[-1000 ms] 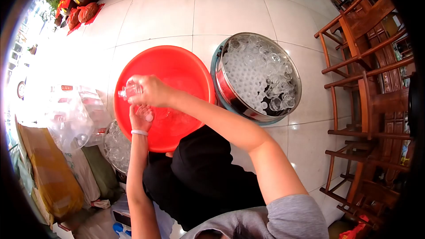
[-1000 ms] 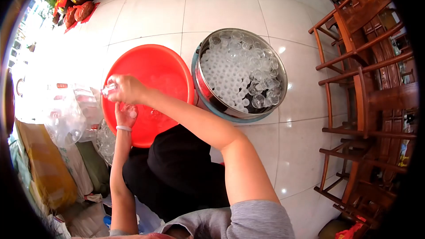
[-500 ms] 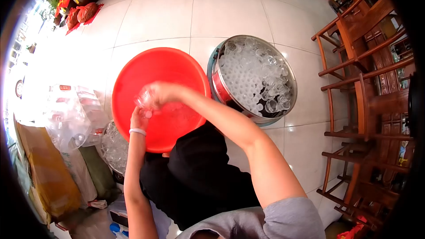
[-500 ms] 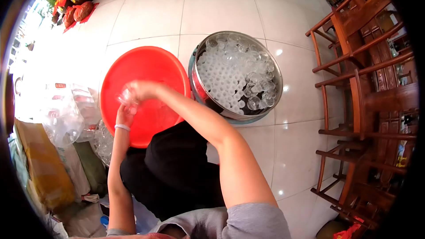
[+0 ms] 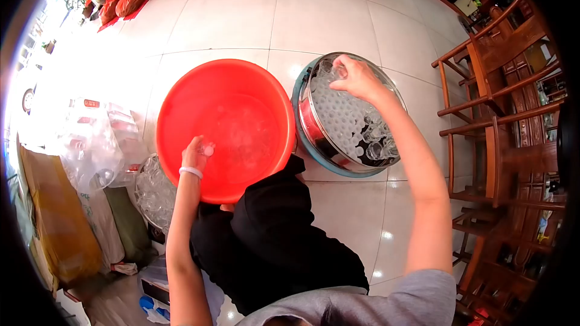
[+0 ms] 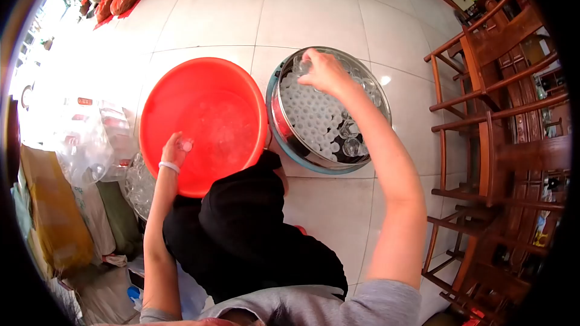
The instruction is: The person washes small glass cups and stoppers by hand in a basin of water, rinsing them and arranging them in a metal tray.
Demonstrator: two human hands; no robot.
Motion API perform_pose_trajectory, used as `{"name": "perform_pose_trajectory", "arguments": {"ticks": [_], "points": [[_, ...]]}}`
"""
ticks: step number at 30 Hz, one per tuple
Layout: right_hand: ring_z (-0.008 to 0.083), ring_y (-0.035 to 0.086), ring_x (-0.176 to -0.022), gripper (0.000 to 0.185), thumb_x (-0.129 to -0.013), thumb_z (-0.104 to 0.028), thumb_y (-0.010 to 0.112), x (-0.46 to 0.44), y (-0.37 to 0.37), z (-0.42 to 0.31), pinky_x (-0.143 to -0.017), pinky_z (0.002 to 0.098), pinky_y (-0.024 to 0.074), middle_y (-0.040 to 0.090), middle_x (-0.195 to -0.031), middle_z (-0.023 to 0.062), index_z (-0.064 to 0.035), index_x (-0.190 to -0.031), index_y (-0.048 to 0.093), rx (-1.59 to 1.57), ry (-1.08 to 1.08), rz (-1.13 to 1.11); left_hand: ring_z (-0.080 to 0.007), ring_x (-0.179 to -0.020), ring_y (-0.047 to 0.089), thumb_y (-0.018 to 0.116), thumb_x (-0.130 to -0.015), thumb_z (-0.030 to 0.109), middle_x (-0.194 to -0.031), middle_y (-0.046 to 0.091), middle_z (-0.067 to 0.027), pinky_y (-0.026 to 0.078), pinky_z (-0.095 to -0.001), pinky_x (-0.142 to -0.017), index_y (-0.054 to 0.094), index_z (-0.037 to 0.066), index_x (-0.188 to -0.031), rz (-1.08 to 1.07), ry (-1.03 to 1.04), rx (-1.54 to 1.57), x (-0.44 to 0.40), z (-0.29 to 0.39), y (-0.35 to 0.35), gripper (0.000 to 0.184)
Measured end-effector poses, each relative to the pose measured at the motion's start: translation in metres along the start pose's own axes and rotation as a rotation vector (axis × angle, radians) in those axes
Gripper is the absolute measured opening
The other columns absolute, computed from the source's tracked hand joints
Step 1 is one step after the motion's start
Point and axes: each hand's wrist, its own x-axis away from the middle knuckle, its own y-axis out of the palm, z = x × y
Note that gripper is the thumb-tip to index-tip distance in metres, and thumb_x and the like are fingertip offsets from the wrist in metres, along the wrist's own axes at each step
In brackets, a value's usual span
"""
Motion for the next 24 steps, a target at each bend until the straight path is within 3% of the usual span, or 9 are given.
{"name": "perform_pose_trajectory", "arguments": {"ticks": [3,9,12,14,19,21,24], "points": [[0.0304,0.059,-0.085,0.053,-0.062,-0.029,0.073,-0.012,0.024,0.038,-0.077,0.0397,0.0465,0.06,-0.091,0.0174,-0.0041,-0.104,0.051,0.189,-0.091,0.154,-0.0319,-0.075,0.057,0.06,-0.078,0.009,-0.083,0.052,-0.0138,0.052,-0.0442,-0.07,0.055,-0.005,-0.09,-0.004,0.02,-0.032,0.001,0.0,0.002,0.018],[0.0318,0.055,-0.096,0.053,-0.063,-0.03,0.073,-0.012,0.042,0.022,-0.083,0.0408,0.0432,0.062,-0.087,0.0135,-0.0034,-0.103,0.05,0.183,0.15,0.142,-0.029,-0.076,0.054,0.061,-0.078,0.009,-0.081,0.052,-0.0122,0.05,-0.0428,-0.073,0.054,-0.001,-0.089,0.017,-0.011,-0.068,0.004,0.002,0.006,0.016],[0.0288,0.054,-0.097,0.052,-0.063,-0.031,0.073,-0.015,0.057,0.029,-0.082,0.0411,0.0397,0.062,-0.085,0.0114,-0.0017,-0.1,0.05,0.366,0.102,0.216,-0.0288,-0.077,0.055,0.061,-0.078,0.009,-0.081,0.052,-0.0124,0.05,-0.0428,-0.073,0.054,-0.001,-0.09,-0.006,-0.021,-0.076,0.004,0.002,0.005,0.017],[0.0235,0.053,-0.092,0.05,-0.062,-0.033,0.074,-0.018,0.064,0.036,-0.08,0.0386,0.0343,0.062,-0.086,0.0088,-0.0072,-0.098,0.051,0.498,0.027,0.315,-0.0287,-0.076,0.055,0.061,-0.079,0.01,-0.081,0.052,-0.0127,0.05,-0.0428,-0.073,0.055,-0.001,-0.09,-0.004,-0.021,-0.085,0.003,0.001,0.005,0.017],[0.0221,0.05,-0.094,0.047,-0.063,-0.032,0.073,-0.018,0.063,0.033,-0.08,0.0374,0.0317,0.062,-0.085,0.0084,-0.007,-0.097,0.052,0.506,0.068,0.283,-0.0284,-0.076,0.055,0.06,-0.08,0.011,-0.079,0.054,-0.0128,0.05,-0.0426,-0.073,0.056,-0.001,-0.088,-0.017,-0.013,-0.107,0.005,0.002,0.005,0.015],[0.0225,0.05,-0.094,0.047,-0.063,-0.032,0.073,-0.017,0.061,0.03,-0.08,0.0378,0.0322,0.062,-0.085,0.0083,-0.0068,-0.096,0.053,0.515,0.054,0.289,-0.0279,-0.07,0.057,0.06,-0.078,0.006,-0.075,0.054,-0.0126,0.052,-0.0411,-0.067,0.055,-0.004,-0.085,-0.016,-0.005,-0.079,0.008,0.001,0.008,0.014],[0.0238,0.05,-0.097,0.051,-0.063,-0.029,0.073,-0.017,0.059,0.022,-0.08,0.0381,0.0332,0.063,-0.086,0.0087,-0.0013,-0.101,0.053,0.525,0.076,0.224,-0.0267,-0.071,0.057,0.06,-0.078,0.006,-0.077,0.056,-0.0128,0.053,-0.04,-0.067,0.056,-0.005,-0.086,-0.043,-0.022,-0.106,0.008,0.001,0.009,0.014]]}}
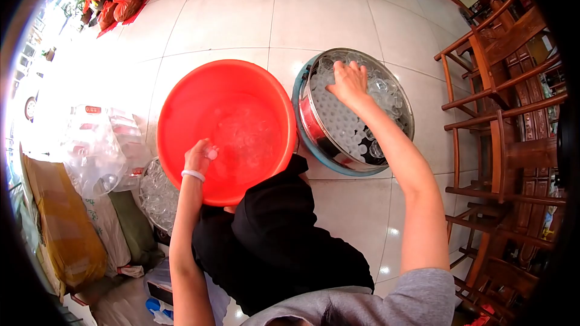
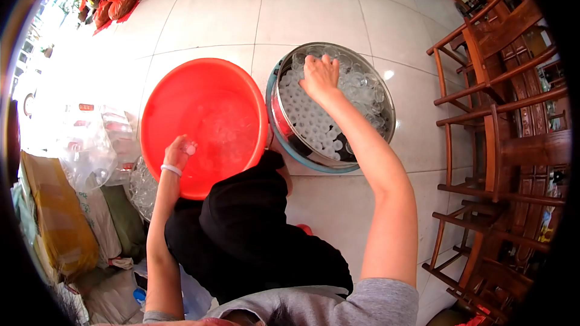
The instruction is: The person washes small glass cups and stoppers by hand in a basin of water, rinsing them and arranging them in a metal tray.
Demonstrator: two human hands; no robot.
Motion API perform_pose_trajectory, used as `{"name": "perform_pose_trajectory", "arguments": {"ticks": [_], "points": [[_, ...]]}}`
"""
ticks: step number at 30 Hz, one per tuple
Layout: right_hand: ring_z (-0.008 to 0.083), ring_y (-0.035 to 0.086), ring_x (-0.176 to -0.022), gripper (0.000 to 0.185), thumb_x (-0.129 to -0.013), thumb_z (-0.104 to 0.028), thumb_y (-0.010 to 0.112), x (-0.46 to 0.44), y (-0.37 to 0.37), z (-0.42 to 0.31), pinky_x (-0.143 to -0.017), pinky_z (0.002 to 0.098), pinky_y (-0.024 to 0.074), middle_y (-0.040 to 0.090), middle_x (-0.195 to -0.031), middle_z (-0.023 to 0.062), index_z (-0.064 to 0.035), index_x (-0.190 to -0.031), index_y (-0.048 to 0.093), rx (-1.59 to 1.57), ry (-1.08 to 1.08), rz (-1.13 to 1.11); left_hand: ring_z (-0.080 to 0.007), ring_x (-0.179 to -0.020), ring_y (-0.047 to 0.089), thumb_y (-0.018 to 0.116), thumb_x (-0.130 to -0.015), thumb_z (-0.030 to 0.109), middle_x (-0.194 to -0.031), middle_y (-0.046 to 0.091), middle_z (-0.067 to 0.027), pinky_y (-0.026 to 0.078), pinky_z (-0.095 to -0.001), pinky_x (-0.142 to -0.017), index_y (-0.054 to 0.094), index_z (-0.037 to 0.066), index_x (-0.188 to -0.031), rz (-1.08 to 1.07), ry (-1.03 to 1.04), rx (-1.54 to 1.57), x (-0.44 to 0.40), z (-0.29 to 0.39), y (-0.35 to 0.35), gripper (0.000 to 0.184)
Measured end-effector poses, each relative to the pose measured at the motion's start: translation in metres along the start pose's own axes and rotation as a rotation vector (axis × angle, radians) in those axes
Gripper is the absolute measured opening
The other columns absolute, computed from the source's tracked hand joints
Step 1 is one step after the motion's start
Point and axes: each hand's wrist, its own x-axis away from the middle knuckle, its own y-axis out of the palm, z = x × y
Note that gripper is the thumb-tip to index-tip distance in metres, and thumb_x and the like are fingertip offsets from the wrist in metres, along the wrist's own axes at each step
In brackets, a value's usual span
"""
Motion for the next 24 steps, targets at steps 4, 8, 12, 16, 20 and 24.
{"name": "perform_pose_trajectory", "arguments": {"ticks": [4,8,12,16,20,24], "points": [[0.0242,0.05,-0.097,0.051,-0.063,-0.028,0.074,0.001,0.009,0.001,-0.081,0.0391,0.0335,0.063,-0.088,0.0085,-0.0022,-0.101,0.052,0.018,-0.01,0.038,-0.0255,-0.071,0.057,0.06,-0.079,0.005,-0.078,0.056,-0.0131,0.053,-0.0389,-0.067,0.056,-0.005,-0.088,0.01,0.028,-0.037,0.003,0.001,0.005,0.015],[0.0244,0.05,-0.098,0.052,-0.063,-0.03,0.074,0.001,0.007,0.002,-0.082,0.0403,0.0335,0.062,-0.092,0.0089,-0.0035,-0.101,0.051,-0.035,0.006,0.015,-0.0253,-0.074,0.058,0.06,-0.079,0.003,-0.08,0.056,-0.0147,0.053,-0.0382,-0.068,0.056,-0.007,-0.09,0.0,0.018,-0.034,0.006,0.002,0.007,0.016],[0.0251,0.049,-0.101,0.057,-0.063,-0.033,0.075,0.0,0.006,0.0,-0.084,0.0412,0.0334,0.061,-0.094,0.0086,-0.0034,-0.104,0.05,-0.01,0.009,0.0,-0.0263,-0.077,0.058,0.06,-0.078,0.002,-0.084,0.056,-0.0168,0.052,-0.0389,-0.071,0.052,-0.01,-0.098,-0.063,0.052,-0.02,0.003,0.001,0.005,0.025],[0.0253,0.052,-0.097,0.055,-0.064,-0.032,0.074,0.01,-0.008,-0.01,-0.085,0.0402,0.0368,0.061,-0.093,0.0076,-0.0053,-0.106,0.051,-0.08,-0.01,0.23,-0.0256,-0.08,0.058,0.06,-0.076,-0.001,-0.087,0.056,-0.0166,0.052,-0.0374,-0.072,0.047,-0.011,-0.106,-0.034,0.112,-0.042,0.013,0.004,0.017,0.035],[0.0267,0.056,-0.091,0.042,-0.067,-0.032,0.072,0.03,-0.07,-0.072,-0.08,0.038,0.0434,0.061,-0.095,0.0105,-0.0038,-0.095,0.057,-0.74,-0.203,0.072,-0.0226,-0.089,0.057,0.064,-0.07,-0.005,-0.093,0.055,-0.0151,0.05,-0.0318,-0.073,0.039,-0.008,-0.117,-0.092,0.297,-0.482,0.02,-0.004,0.025,0.054],[0.0306,0.058,-0.092,0.052,-0.072,-0.04,0.066,0.038,-0.04,-0.17,-0.077,0.0395,0.0463,0.059,-0.099,0.0177,-0.0016,-0.104,0.053,-0.617,-0.457,-0.27,-0.0189,-0.088,0.057,0.069,-0.059,-0.009,-0.097,0.054,-0.0115,0.049,-0.0304,-0.077,0.038,-0.002,-0.116,-0.227,0.52,-0.653,0.015,-0.017,0.021,0.065]]}}
